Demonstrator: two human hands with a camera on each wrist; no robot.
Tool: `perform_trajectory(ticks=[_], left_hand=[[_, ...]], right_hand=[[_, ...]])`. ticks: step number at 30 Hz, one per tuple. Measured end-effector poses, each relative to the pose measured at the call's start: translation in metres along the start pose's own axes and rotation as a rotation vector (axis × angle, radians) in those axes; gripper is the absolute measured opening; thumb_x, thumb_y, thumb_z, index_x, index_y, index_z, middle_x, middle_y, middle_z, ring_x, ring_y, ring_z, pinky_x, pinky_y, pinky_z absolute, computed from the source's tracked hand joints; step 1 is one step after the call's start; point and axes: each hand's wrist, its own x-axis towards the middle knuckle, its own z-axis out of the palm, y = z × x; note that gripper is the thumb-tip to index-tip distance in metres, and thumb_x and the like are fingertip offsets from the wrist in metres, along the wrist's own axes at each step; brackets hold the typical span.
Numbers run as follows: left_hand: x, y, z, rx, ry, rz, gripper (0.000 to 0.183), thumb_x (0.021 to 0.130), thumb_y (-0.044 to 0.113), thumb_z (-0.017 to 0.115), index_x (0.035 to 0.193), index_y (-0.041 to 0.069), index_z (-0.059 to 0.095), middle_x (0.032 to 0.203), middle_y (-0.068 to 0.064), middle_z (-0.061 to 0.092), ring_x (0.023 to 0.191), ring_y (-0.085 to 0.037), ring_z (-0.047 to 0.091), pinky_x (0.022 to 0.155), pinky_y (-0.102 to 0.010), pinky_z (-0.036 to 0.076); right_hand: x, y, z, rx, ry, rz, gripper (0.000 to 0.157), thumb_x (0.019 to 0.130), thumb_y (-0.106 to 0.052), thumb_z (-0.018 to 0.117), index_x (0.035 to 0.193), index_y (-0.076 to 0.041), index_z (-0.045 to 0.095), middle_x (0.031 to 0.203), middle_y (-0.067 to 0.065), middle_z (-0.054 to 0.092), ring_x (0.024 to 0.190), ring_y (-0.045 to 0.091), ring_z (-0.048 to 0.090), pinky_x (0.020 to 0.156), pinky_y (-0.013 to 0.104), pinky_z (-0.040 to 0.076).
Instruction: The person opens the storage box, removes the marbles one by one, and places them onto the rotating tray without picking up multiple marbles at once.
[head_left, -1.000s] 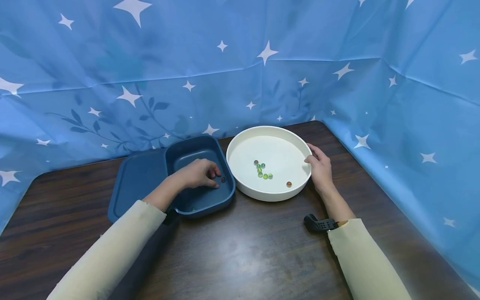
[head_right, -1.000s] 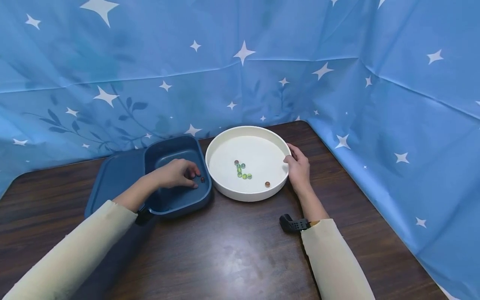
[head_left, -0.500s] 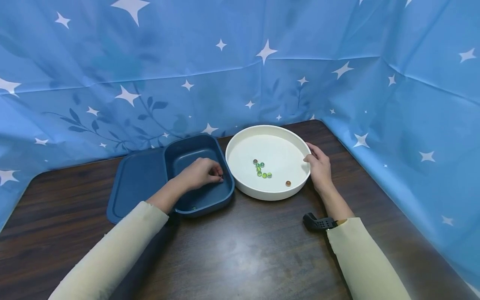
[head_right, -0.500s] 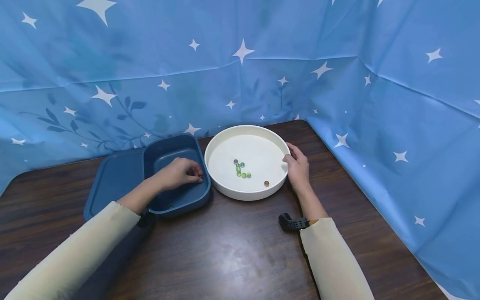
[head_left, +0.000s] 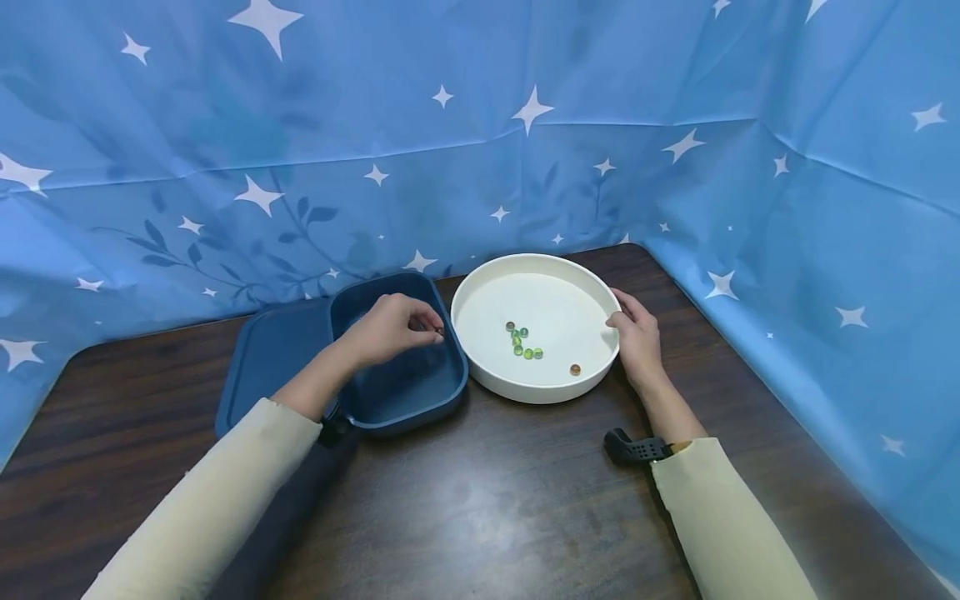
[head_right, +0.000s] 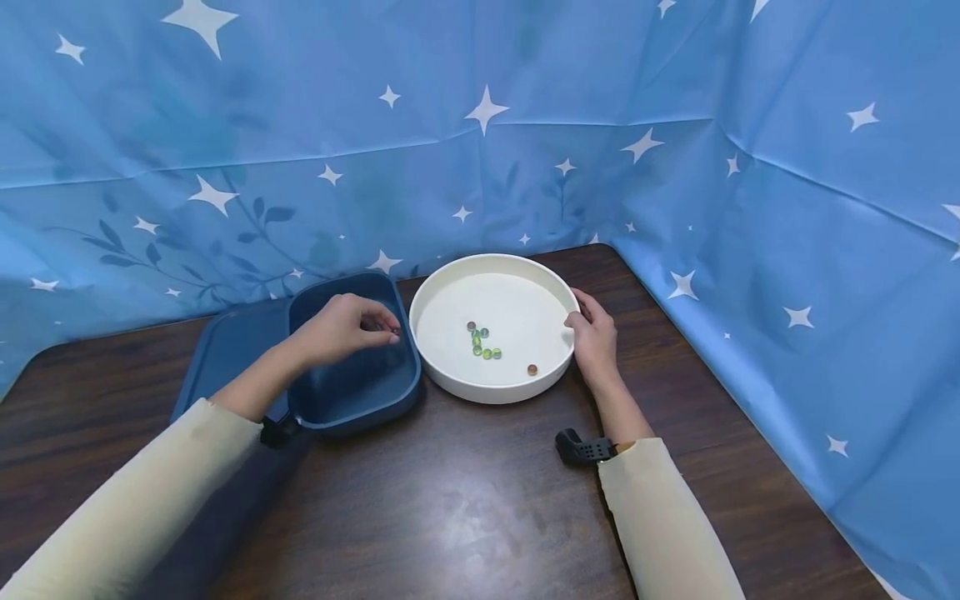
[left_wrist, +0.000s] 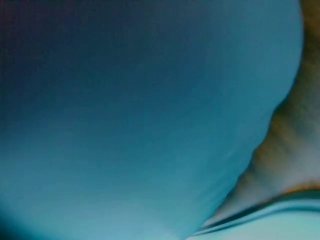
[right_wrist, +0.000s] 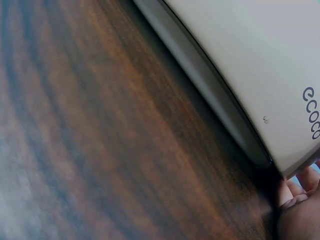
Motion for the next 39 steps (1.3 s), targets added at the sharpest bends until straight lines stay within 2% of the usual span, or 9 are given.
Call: perform_trajectory(ticks=[4, 9, 13, 21, 26, 33, 39], left_hand=[[-0.001, 0.01, -0.009, -0.015, 0.036, 0.016, 0.014, 0.093, 0.024, 0.073, 0.104, 0.017, 0.077, 0.096, 0.002, 0.075, 0.085, -0.014, 0.068, 0.074, -0.031, 0.056], [-0.004, 0.019, -0.018, -0.026, 0.032, 0.02, 0.014, 0.093, 0.021, 0.073, 0.105, 0.015, 0.077, 0.097, 0.0, 0.076, 0.09, -0.014, 0.069, 0.078, -0.033, 0.057], [-0.006, 0.018, -0.021, -0.007, 0.02, 0.006, 0.014, 0.093, 0.021, 0.073, 0.105, 0.014, 0.077, 0.097, 0.0, 0.076, 0.091, -0.015, 0.068, 0.079, -0.033, 0.056], [-0.015, 0.005, -0.023, 0.004, 0.02, -0.012, 0.018, 0.093, 0.02, 0.073, 0.108, 0.01, 0.077, 0.098, 0.0, 0.077, 0.089, -0.015, 0.069, 0.078, -0.032, 0.056], [-0.015, 0.015, -0.034, -0.02, 0.044, -0.003, 0.018, 0.093, 0.022, 0.073, 0.107, 0.012, 0.076, 0.098, -0.002, 0.076, 0.088, -0.018, 0.069, 0.078, -0.035, 0.057], [0.004, 0.041, -0.044, 0.016, 0.022, 0.014, 0.016, 0.095, 0.023, 0.071, 0.106, 0.013, 0.076, 0.098, -0.004, 0.076, 0.091, -0.017, 0.069, 0.08, -0.036, 0.056], [0.035, 0.058, -0.031, 0.078, -0.052, 0.062, 0.016, 0.096, 0.022, 0.069, 0.104, 0.01, 0.077, 0.098, -0.005, 0.076, 0.091, -0.016, 0.069, 0.079, -0.032, 0.057]], right_hand=[[0.0, 0.0, 0.0, 0.005, -0.002, 0.002, 0.063, 0.089, -0.002, 0.042, 0.151, -0.009, 0.047, 0.157, 0.011, 0.047, 0.14, 0.024, 0.048, 0.115, 0.04, 0.04], [0.001, 0.001, 0.0, 0.007, -0.015, 0.001, 0.064, 0.089, -0.003, 0.041, 0.152, -0.01, 0.045, 0.158, 0.011, 0.045, 0.142, 0.024, 0.047, 0.118, 0.044, 0.038], [0.001, 0.001, 0.0, 0.014, -0.013, 0.001, 0.064, 0.089, -0.002, 0.041, 0.152, -0.01, 0.045, 0.158, 0.011, 0.045, 0.143, 0.024, 0.046, 0.118, 0.044, 0.037], [0.0, 0.0, 0.0, 0.004, -0.019, -0.002, 0.064, 0.089, -0.003, 0.041, 0.152, -0.01, 0.045, 0.158, 0.011, 0.046, 0.143, 0.024, 0.046, 0.117, 0.044, 0.038], [0.001, 0.001, -0.001, 0.005, -0.009, 0.008, 0.064, 0.089, -0.002, 0.041, 0.152, -0.01, 0.046, 0.158, 0.01, 0.046, 0.141, 0.023, 0.047, 0.117, 0.042, 0.038], [0.001, 0.001, -0.001, 0.005, -0.017, 0.0, 0.063, 0.089, -0.003, 0.042, 0.152, -0.01, 0.046, 0.157, 0.011, 0.047, 0.14, 0.024, 0.049, 0.116, 0.042, 0.04], [0.001, 0.001, 0.001, -0.004, -0.011, 0.003, 0.063, 0.089, -0.003, 0.042, 0.151, -0.01, 0.046, 0.156, 0.012, 0.049, 0.139, 0.024, 0.05, 0.115, 0.041, 0.041]])
